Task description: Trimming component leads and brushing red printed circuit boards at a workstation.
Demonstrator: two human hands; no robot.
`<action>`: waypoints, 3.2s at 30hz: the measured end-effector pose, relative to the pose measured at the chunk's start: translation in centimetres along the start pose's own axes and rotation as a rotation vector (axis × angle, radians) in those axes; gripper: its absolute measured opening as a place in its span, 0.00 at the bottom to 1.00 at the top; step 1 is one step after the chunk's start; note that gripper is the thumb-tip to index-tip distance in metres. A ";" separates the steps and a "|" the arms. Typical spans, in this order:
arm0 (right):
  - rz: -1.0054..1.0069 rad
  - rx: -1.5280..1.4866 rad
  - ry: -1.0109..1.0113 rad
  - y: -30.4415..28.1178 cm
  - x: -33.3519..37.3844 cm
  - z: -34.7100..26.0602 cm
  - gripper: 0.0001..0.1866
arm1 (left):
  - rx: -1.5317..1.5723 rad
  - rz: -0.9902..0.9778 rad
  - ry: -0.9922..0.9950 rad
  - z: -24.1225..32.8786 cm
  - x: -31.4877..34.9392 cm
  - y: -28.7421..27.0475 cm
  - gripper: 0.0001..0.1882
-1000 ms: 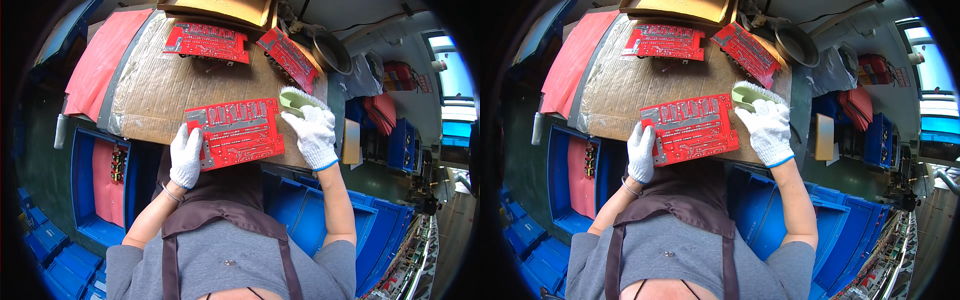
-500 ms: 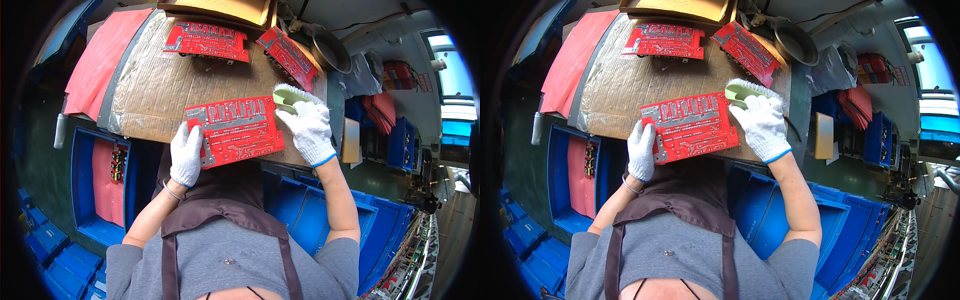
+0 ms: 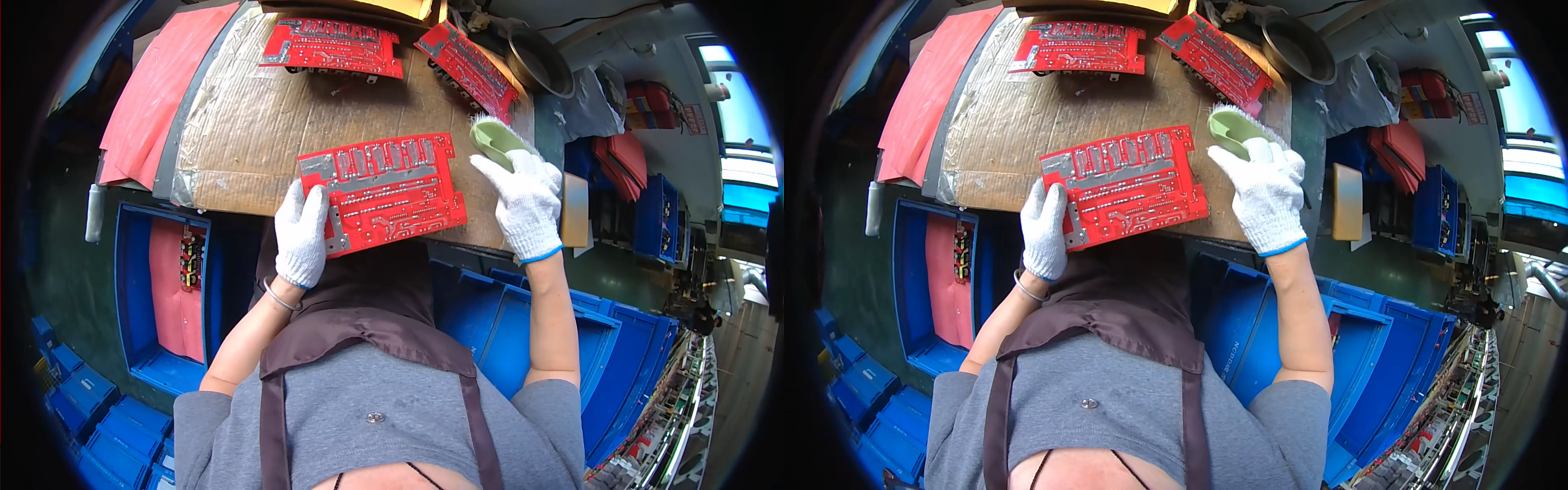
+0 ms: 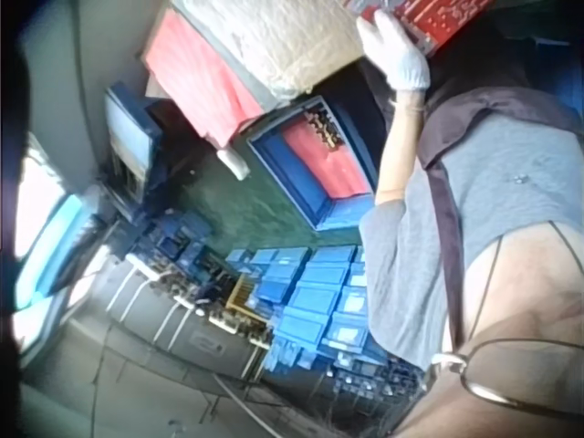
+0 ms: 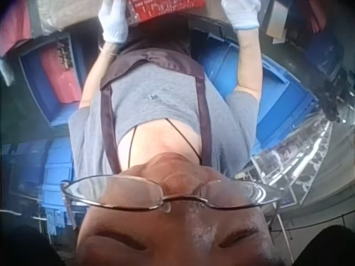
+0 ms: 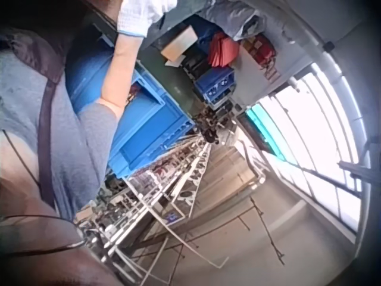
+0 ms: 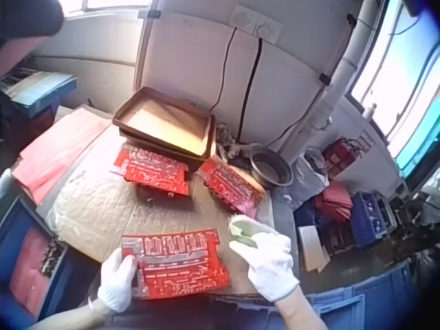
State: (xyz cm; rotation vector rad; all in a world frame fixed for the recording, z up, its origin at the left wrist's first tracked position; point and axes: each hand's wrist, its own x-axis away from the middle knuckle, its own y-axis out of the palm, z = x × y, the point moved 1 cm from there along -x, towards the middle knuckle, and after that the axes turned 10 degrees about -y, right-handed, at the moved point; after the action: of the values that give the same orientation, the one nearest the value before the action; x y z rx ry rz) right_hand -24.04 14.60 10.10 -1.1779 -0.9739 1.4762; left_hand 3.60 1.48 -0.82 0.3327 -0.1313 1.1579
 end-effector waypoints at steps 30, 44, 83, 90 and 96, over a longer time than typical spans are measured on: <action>0.058 -0.022 0.078 -3.0 5.3 -2.3 0.27 | -0.004 -0.030 -0.001 -0.6 -0.2 -0.7 0.15; 0.198 -0.468 0.275 -0.7 1.0 -12.6 0.16 | -0.029 0.019 0.041 -0.3 0.2 -0.4 0.16; -0.069 -0.136 0.525 -1.5 3.9 -6.6 0.17 | 0.162 0.025 -0.025 -1.8 -0.2 -0.5 0.27; 0.180 -0.515 0.572 -2.1 3.9 -6.9 0.17 | 0.130 0.018 -0.061 -1.5 -0.1 -0.5 0.31; 0.213 -0.732 0.249 -0.7 -0.8 -12.8 0.17 | 0.304 -0.226 -0.077 -0.4 0.3 -0.7 0.46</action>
State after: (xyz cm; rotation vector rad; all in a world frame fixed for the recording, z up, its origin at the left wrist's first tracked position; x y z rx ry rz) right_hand -11.32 14.19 8.24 -1.9877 -1.2870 1.1041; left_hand 4.36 1.61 -1.29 0.6452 0.0165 0.9404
